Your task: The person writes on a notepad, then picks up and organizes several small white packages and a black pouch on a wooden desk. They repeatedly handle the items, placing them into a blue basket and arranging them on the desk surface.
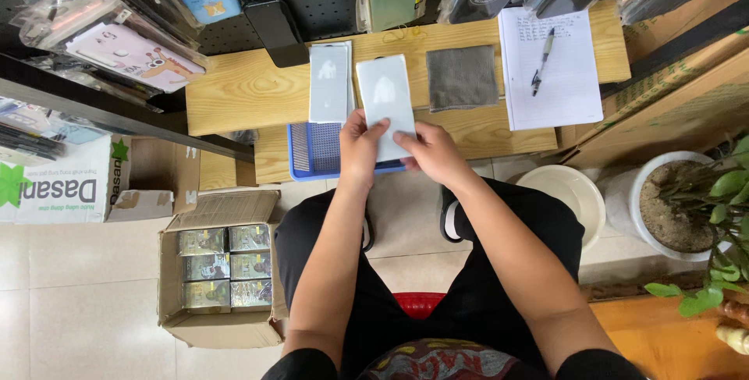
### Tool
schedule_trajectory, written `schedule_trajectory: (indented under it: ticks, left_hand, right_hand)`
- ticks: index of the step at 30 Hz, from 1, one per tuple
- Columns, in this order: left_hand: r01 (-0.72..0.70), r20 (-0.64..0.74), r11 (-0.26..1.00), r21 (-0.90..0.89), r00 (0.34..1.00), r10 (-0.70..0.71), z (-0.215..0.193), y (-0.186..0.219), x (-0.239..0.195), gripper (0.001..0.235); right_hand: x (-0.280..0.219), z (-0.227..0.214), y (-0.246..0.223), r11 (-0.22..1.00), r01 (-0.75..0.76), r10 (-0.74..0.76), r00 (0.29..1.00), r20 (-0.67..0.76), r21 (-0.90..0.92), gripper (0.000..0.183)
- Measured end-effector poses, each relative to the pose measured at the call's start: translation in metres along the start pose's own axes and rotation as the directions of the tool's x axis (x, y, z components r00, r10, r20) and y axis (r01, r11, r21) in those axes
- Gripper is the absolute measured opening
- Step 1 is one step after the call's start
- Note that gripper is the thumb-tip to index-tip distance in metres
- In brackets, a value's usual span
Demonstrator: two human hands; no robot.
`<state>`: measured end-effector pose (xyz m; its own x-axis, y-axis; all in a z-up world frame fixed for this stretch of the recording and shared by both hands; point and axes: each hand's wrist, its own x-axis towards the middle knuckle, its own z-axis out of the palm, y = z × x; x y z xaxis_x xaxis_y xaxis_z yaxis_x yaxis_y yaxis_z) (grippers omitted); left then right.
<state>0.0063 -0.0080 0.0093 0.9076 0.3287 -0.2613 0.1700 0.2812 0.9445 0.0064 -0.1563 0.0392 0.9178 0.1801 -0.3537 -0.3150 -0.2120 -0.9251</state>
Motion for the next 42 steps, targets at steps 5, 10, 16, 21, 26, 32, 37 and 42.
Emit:
schedule_trajectory:
  ticks: [5,10,16,21,26,32,37,42]
  left_hand:
    - [-0.189,0.010,0.840,0.509,0.977,0.214,-0.019,0.052,-0.008,0.041]
    - [0.165,-0.195,0.400,0.901,0.980,0.035,-0.031,0.009,0.031,0.068]
    - [0.203,-0.209,0.211,0.956,0.978,0.002,-0.015,0.011,0.024,0.069]
    - [0.053,-0.128,0.381,0.923,0.977,0.173,-0.013,0.028,0.010,0.057]
    - [0.030,0.333,0.959,-0.281,0.940,0.068,0.003,0.041,-0.026,0.071]
    - [0.130,0.578,0.837,-0.532,0.778,0.246,-0.005,0.048,-0.032,0.094]
    - [0.079,0.589,0.883,-0.462,0.772,0.238,-0.010,0.047,-0.030,0.092]
    - [0.051,0.478,0.918,-0.393,0.864,0.156,0.000,0.059,-0.043,0.085]
  right_hand:
    - [-0.013,-0.025,0.000,0.977,0.033,-0.051,0.995,0.084,0.209,0.019]
    - [-0.002,-0.028,-0.001,0.975,0.078,-0.088,0.995,0.039,0.208,0.019]
    - [0.000,-0.027,0.003,0.977,0.117,-0.127,0.991,0.046,0.178,0.021]
    - [-0.014,-0.029,-0.017,0.973,0.140,-0.169,0.975,0.146,0.185,0.021]
    - [-0.040,-0.014,-0.049,0.971,0.117,-0.194,0.895,0.402,0.210,0.020]
    - [-0.033,-0.004,-0.026,0.977,0.040,-0.147,0.839,0.524,0.211,0.025]
    - [-0.030,0.001,-0.014,0.961,-0.046,-0.108,0.847,0.520,0.274,0.022]
    - [-0.030,0.004,-0.010,0.887,-0.185,-0.048,0.874,0.483,0.423,0.016]
